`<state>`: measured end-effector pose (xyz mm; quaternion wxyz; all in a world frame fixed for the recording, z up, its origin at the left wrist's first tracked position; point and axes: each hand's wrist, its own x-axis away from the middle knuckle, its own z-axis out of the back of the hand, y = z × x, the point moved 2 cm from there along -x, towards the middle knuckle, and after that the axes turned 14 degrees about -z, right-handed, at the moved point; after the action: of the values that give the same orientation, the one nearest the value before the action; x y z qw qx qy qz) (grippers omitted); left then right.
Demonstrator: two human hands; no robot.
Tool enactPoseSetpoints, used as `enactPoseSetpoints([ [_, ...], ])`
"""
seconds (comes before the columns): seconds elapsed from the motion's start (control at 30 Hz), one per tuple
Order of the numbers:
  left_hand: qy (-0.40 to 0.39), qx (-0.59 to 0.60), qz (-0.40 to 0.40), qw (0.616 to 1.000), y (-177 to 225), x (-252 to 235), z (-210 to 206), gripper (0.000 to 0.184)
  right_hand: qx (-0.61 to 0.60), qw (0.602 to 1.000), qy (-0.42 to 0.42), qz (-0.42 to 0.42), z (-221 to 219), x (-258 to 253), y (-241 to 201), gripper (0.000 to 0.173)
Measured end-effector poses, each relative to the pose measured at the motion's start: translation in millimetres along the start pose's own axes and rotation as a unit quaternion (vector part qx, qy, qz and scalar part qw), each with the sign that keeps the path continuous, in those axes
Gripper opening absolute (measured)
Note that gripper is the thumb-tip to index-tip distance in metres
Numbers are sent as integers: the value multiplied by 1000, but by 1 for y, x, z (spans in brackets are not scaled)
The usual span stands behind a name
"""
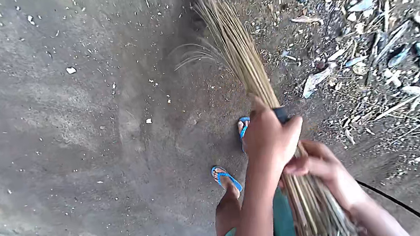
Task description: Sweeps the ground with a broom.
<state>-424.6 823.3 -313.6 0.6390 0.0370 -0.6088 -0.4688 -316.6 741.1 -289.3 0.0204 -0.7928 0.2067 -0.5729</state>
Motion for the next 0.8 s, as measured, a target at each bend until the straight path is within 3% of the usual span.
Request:
enactPoseSetpoints([
  [0.07,44,47,-11,998,-23,46,-7,111,92,995,-22,12,-6,27,23,54],
  [0.17,72,91,30,993,-27,63,-20,114,100,992,-28,-77,2,42,15,36],
  [0.23,32,76,49,995,-5,33,-18,108,55,990,2,-128,11,35,-20,21],
  [0.3,-43,51,25,997,20,-6,-18,104,-2,996,43,-83,21,21,-33,20],
  [0.37,-77,30,-46,996,28,-27,-22,110,-23,998,55,12,27,8,-22,28],
  [0.47,-38,100,-136,985,-5,-10,-30,112,77,989,86,97,16,6,9,45],
  [0.57,58,185,-148,970,-39,21,-42,110,177,978,72,86,16,13,32,62],
  [0.63,126,185,-92,970,-45,28,-48,111,162,987,8,12,28,12,24,55],
  [0.7,156,163,-54,973,-41,6,-47,111,111,992,-45,-47,40,-7,-2,46],
  [0.8,66,171,-72,980,-28,-47,-45,106,47,997,52,-33,36,-27,-23,36],
])
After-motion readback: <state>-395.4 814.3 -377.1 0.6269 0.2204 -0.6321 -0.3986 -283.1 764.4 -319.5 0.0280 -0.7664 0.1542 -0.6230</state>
